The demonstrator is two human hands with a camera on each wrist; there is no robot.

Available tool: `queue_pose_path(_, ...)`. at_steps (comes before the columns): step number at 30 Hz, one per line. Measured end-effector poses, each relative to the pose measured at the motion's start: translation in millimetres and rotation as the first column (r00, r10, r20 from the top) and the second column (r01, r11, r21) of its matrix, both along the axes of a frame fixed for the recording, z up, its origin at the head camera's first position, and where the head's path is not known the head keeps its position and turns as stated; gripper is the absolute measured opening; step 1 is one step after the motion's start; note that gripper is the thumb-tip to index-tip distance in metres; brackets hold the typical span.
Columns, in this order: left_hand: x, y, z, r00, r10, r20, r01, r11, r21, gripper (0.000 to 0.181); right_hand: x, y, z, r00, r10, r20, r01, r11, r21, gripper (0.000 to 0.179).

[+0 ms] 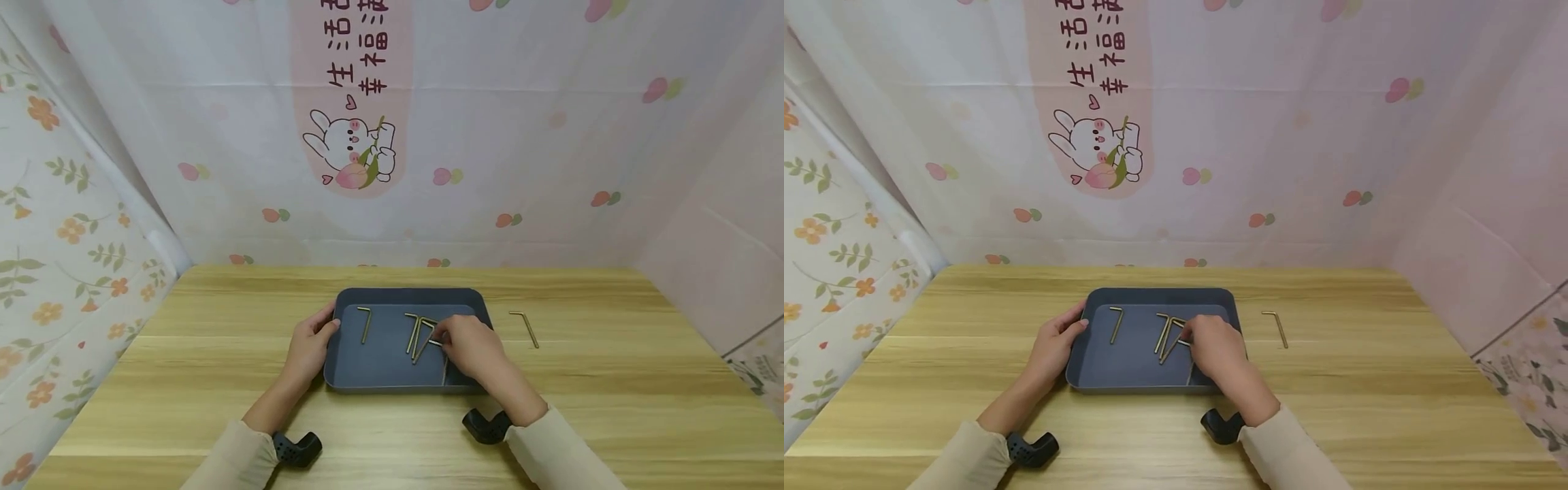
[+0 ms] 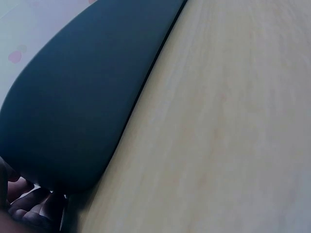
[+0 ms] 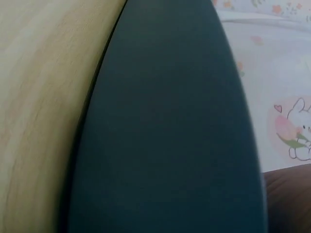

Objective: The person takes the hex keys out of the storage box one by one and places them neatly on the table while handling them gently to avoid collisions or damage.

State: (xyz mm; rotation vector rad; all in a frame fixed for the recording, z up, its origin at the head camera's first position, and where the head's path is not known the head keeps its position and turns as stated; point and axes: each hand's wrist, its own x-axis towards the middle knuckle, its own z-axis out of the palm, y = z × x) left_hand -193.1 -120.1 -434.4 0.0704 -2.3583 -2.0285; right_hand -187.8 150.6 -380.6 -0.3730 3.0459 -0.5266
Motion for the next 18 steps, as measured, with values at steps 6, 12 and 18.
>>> queue_pose_path(6,0.9,-1.6,0.9,1.000,-0.020,-0.003,0.020,1.000,0.015,0.049,-4.4,2,-8.2,0.995,-0.003,-0.097,-0.001,0.999,-0.040,0.018)
queue_pose_path(12,-0.8,-0.2,0.4,1.000,-0.018,-0.011,0.018,1.000,0.006,0.049,-6.9,12,-0.1,0.999,0.008,-0.040,-0.010,0.999,-0.052,0.014)
queue_pose_path(18,-1.2,-1.9,0.6,1.000,-0.011,-0.005,0.011,1.000,-0.001,0.049,-4.5,16,11.4,0.991,0.019,0.132,-0.015,0.999,-0.034,0.015)
